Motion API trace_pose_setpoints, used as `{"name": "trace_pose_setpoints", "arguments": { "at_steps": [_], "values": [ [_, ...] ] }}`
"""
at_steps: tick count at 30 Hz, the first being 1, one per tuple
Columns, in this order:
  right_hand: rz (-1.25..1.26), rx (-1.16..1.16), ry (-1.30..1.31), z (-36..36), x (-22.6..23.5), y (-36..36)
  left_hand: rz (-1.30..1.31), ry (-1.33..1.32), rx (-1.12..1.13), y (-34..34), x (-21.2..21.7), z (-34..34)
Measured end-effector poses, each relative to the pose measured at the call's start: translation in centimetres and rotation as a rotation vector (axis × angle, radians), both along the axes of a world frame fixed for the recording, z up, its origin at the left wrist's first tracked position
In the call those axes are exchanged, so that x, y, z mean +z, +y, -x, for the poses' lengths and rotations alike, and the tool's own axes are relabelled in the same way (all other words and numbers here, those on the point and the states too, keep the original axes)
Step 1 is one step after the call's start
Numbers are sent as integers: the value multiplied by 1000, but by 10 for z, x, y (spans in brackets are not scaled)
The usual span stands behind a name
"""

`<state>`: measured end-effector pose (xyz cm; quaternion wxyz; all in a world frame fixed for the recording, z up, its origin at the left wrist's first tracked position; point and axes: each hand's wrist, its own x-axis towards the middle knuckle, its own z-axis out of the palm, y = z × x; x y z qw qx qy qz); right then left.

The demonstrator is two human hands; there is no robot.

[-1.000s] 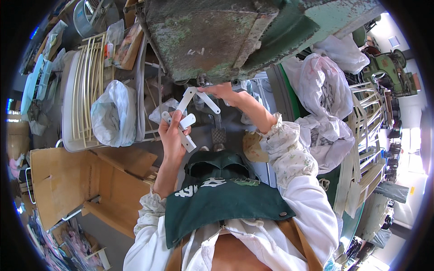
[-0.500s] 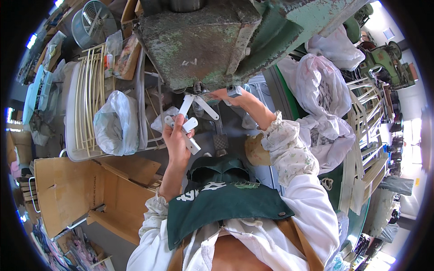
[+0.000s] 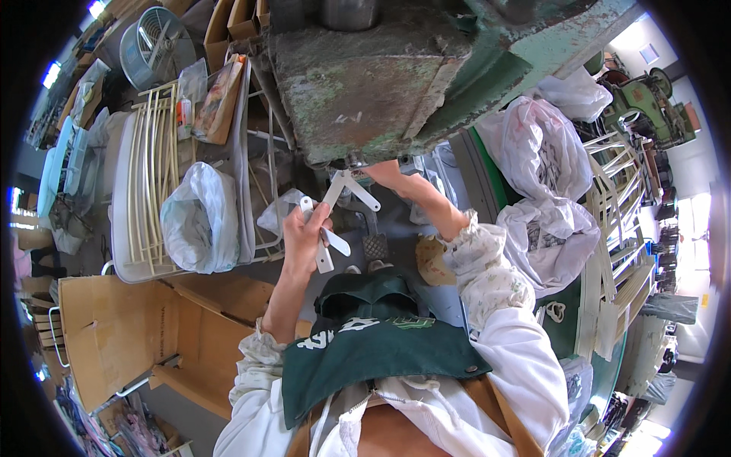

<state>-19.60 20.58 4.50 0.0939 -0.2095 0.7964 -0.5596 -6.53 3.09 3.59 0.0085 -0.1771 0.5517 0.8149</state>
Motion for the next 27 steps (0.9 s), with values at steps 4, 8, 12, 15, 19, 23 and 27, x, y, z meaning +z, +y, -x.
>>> {"name": "trace_pose_setpoints", "arguments": {
  "at_steps": [4, 8, 12, 15, 19, 23, 27],
  "values": [
    [-260, 401, -148, -31, 11, 12, -5, -72, -5, -18, -6, -13],
    [-12, 257, -488, -50, 27, 18, -21, -65, -50, -19, -1, 0],
    [73, 264, -576, -52, 24, 18, 18, -77, -72, -21, -2, -2],
    [83, 249, -591, -51, 23, 20, 43, -62, -83, -22, -2, 0],
    [72, 236, -593, -53, 20, 17, 28, -65, -82, -25, -6, 2],
    [106, 250, -564, -58, 26, 17, 15, -7, -96, -28, 13, -1],
    [166, 184, -460, -61, 27, 16, 36, 23, -100, -27, 18, -6]
  ]
}}
